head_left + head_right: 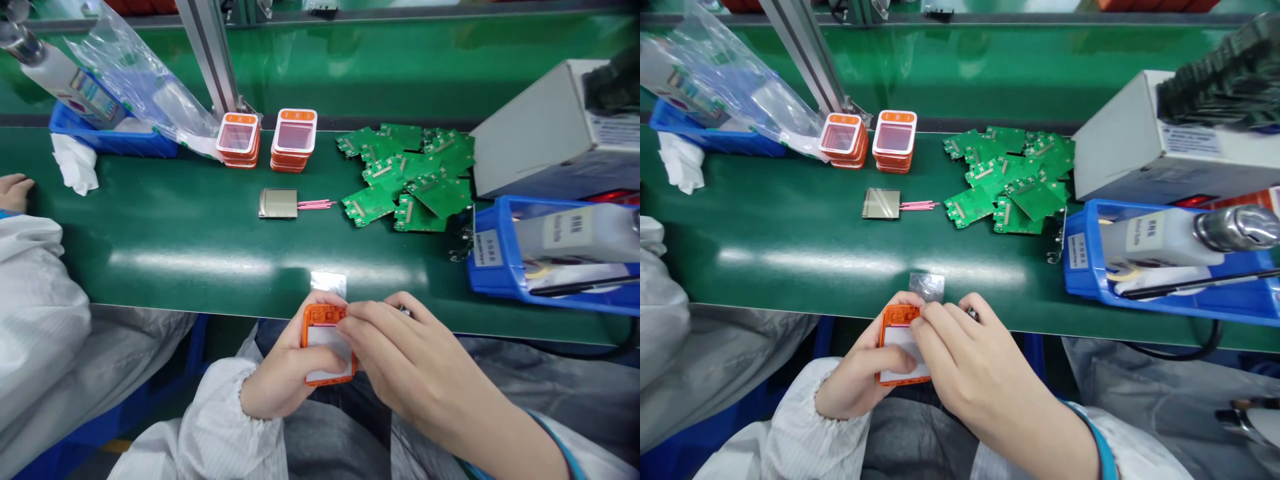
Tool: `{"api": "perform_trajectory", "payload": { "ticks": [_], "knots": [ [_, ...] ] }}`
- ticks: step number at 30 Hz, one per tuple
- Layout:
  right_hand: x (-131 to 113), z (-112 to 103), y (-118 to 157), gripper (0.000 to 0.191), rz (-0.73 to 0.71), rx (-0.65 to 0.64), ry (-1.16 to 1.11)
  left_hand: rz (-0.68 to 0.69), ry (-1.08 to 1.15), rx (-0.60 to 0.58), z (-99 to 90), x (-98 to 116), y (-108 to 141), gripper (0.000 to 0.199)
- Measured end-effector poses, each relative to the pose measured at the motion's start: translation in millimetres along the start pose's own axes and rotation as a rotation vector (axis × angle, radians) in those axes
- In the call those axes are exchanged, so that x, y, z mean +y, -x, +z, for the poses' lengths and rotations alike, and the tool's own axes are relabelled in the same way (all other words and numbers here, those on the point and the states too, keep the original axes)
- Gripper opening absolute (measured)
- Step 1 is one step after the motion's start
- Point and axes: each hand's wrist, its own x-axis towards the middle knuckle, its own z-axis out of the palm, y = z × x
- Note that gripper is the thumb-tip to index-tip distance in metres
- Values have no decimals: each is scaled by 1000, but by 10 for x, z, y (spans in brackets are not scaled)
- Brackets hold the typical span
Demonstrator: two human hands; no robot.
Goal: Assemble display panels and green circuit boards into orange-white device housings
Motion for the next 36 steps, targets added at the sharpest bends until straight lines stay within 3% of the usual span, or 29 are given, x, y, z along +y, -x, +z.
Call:
{"api": "perform_trajectory", "payload": {
  "ticks": [24, 28, 31, 34, 36],
  "knots": [
    [-36, 28, -45, 39, -21, 13, 50, -8, 22, -52, -44, -23, -21, 53],
    [18, -60, -1, 29, 3, -17, -24, -23, 64, -78, -79, -24, -16, 53],
    [91, -164, 51, 17, 79, 30, -71, -14, 117, -145, -86, -21, -13, 50],
    [138, -208, 111, 7, 163, 72, -72, 9, 137, -192, -74, -19, -14, 35],
    [144, -192, 146, 4, 184, 73, -81, 10, 109, -156, -68, -22, -14, 23]
  ]
}}
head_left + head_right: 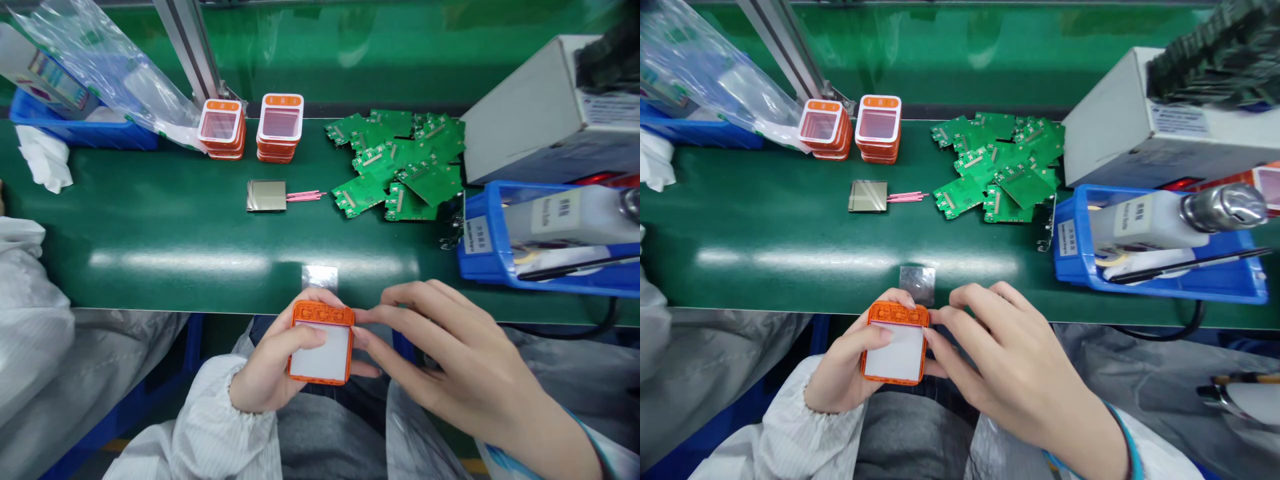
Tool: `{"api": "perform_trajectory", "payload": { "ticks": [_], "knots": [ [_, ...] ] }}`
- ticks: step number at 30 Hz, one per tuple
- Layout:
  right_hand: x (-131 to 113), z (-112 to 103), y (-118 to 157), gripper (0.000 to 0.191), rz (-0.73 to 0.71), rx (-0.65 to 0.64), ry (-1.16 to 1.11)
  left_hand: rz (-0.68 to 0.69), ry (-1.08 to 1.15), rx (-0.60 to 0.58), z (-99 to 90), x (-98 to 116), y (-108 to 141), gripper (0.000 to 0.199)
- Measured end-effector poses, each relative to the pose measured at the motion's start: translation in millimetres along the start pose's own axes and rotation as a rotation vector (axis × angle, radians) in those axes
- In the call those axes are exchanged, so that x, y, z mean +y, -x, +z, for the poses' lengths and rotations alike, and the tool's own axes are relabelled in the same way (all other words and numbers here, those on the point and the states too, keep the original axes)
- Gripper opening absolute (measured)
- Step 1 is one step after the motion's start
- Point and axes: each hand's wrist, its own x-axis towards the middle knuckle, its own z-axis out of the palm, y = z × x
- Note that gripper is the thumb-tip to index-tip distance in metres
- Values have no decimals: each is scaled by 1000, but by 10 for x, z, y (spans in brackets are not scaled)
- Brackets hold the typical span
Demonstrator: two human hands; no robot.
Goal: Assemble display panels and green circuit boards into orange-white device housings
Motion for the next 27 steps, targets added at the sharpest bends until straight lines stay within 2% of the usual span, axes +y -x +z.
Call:
{"api": "perform_trajectory", "payload": {
  "ticks": [3, 5, 13, 22, 27],
  "knots": [
    [-11, 49, 39, 6, -9, -1, -44, -18, -86, 117, -6, -8, 1, 14],
    [-27, 77, 49, 7, -21, -6, -72, -26, -126, 152, -16, -13, 1, 15],
    [-94, 163, 89, 16, -96, 5, -8, 13, -176, 173, -8, -17, 2, 17],
    [-93, 175, 107, 22, -122, -4, 40, -32, -123, 135, -24, 0, 0, 39],
    [-99, 171, 99, 21, -115, -8, 58, -19, -133, 130, -1, 5, -2, 34]
  ]
}}
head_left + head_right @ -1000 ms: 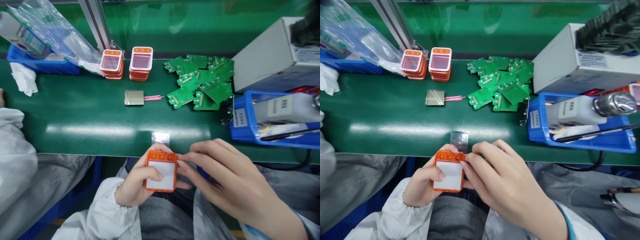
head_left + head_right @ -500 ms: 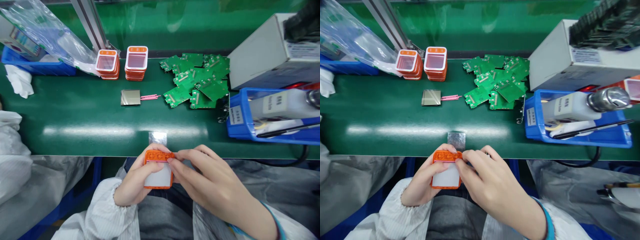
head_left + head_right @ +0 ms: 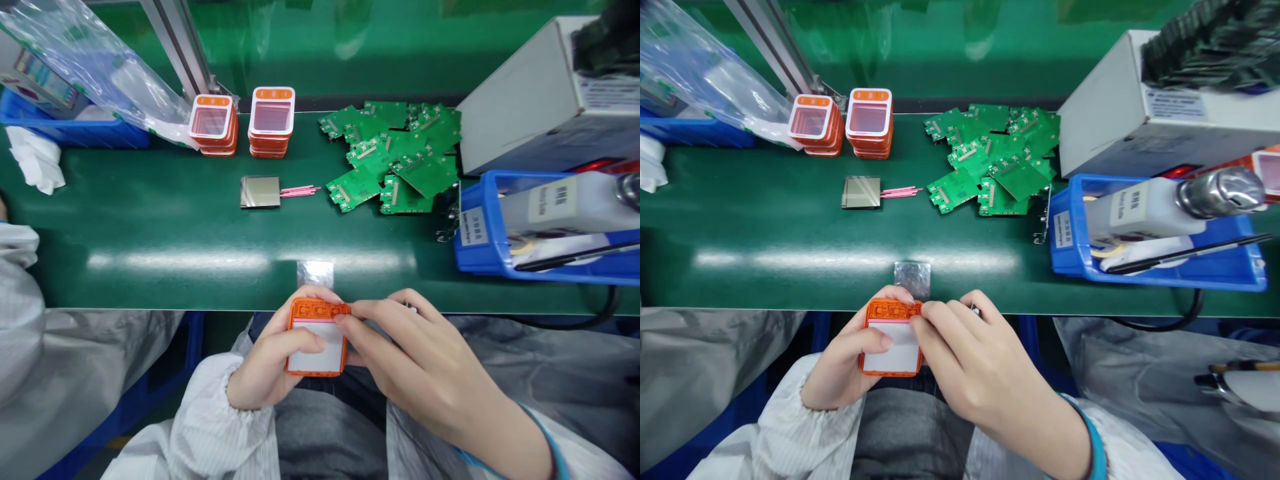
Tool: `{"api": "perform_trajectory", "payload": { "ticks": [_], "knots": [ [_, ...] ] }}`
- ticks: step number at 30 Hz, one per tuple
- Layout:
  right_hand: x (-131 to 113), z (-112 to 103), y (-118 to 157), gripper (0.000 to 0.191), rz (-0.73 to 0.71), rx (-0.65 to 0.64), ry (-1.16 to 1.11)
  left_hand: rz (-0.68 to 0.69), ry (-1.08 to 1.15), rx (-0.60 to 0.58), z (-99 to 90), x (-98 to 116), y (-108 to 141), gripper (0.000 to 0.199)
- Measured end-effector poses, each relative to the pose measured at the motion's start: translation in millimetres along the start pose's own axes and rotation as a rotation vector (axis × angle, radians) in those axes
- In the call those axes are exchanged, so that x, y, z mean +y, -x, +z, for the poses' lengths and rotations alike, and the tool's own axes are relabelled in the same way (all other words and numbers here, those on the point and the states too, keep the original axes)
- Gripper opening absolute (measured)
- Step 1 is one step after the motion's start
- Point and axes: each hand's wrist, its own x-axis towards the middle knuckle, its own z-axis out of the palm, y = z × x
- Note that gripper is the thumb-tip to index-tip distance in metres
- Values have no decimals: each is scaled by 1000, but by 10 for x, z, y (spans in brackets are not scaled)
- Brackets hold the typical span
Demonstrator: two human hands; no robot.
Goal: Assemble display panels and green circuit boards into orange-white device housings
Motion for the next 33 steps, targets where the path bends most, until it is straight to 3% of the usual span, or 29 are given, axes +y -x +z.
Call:
{"api": "perform_trajectory", "payload": {
  "ticks": [6, 14, 17, 22, 25, 29, 33],
  "knots": [
    [-5, 10, -4, 19, 20, -11, 4, -2, -13, 22, 5, -14, 2, 16],
    [-12, 31, -38, 15, 55, 43, -56, 14, -12, 73, 4, -17, -15, 15],
    [40, 46, -88, 9, 259, 143, -310, 17, 9, 59, -7, -10, -16, 15],
    [225, 147, -233, 13, 895, 343, -1142, 56, -17, 21, -8, -17, -45, 36],
    [303, 243, -311, 19, 1034, 407, -1484, 78, -93, 111, 34, -63, -83, 47],
    [256, 325, -384, 17, 1145, 479, -1431, 150, -206, 227, 98, -158, -153, 57],
    [109, 323, -453, 19, 1108, 466, -1301, 210, -234, 203, 142, -209, -226, 62]
  ]
}}
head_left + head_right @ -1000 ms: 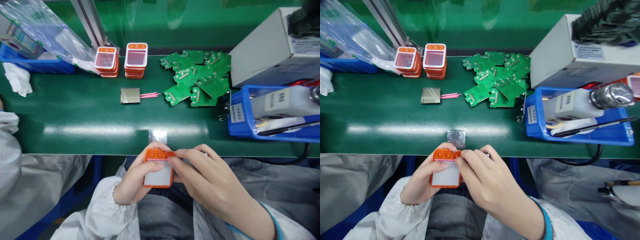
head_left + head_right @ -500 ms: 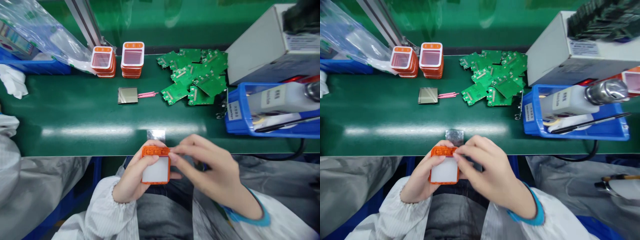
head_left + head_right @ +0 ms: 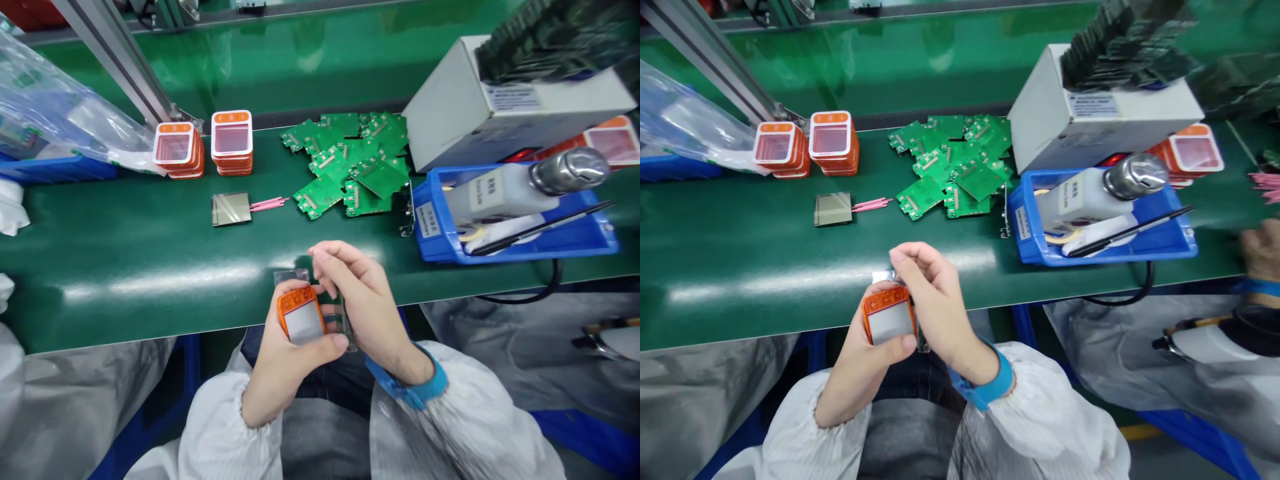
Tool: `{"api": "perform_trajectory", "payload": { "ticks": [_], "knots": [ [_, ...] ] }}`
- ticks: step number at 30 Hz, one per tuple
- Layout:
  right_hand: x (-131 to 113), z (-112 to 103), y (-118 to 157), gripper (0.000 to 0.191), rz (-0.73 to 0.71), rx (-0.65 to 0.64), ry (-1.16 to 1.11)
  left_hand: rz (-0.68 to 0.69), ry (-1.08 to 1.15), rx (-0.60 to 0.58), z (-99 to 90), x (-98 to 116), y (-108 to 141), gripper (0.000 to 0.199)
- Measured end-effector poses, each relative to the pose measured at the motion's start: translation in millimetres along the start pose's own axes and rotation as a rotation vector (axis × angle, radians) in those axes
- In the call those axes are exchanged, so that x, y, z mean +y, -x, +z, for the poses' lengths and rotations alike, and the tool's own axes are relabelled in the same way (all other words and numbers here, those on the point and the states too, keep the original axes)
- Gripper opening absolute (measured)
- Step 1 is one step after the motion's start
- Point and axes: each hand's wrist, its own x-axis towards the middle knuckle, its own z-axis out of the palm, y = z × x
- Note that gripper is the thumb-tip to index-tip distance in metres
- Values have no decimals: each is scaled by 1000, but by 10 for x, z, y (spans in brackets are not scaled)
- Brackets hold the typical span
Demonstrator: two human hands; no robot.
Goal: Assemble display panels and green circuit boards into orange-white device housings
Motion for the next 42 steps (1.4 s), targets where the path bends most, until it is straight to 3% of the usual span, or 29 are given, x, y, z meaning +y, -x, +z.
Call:
{"api": "perform_trajectory", "payload": {
  "ticks": [3, 6, 10, 13, 17, 21, 26, 31, 37, 42],
  "knots": [
    [-20, 30, 42, 26, -58, -86, 45, 13, -8, -6, 4, 28, -23, 62],
    [-31, -62, 45, 34, -107, -137, 62, -62, 37, -63, -67, 92, -32, 62],
    [-53, -318, 83, 30, -290, -204, 141, -210, 231, -347, -234, 155, -50, 62],
    [-97, -514, 177, 49, -445, -323, 243, -223, 326, -491, -329, 157, -71, 60],
    [-177, -656, 299, 71, -534, -547, 471, -254, 347, -552, -379, 139, -85, 57],
    [-213, -651, 329, 74, -639, -611, 682, -252, 331, -557, -395, 124, -89, 57],
    [-192, -591, 340, 61, -739, -562, 787, -220, 293, -550, -378, 109, -69, 57],
    [-117, -521, 398, 67, -874, -303, 889, -116, 218, -439, -316, 107, -49, 50],
    [42, -371, 489, 66, -845, -4, 875, 19, 133, -307, -243, 79, -86, 67],
    [118, -226, 544, 64, -914, 123, 1016, 80, 220, -344, -208, 53, -91, 63]
  ]
}}
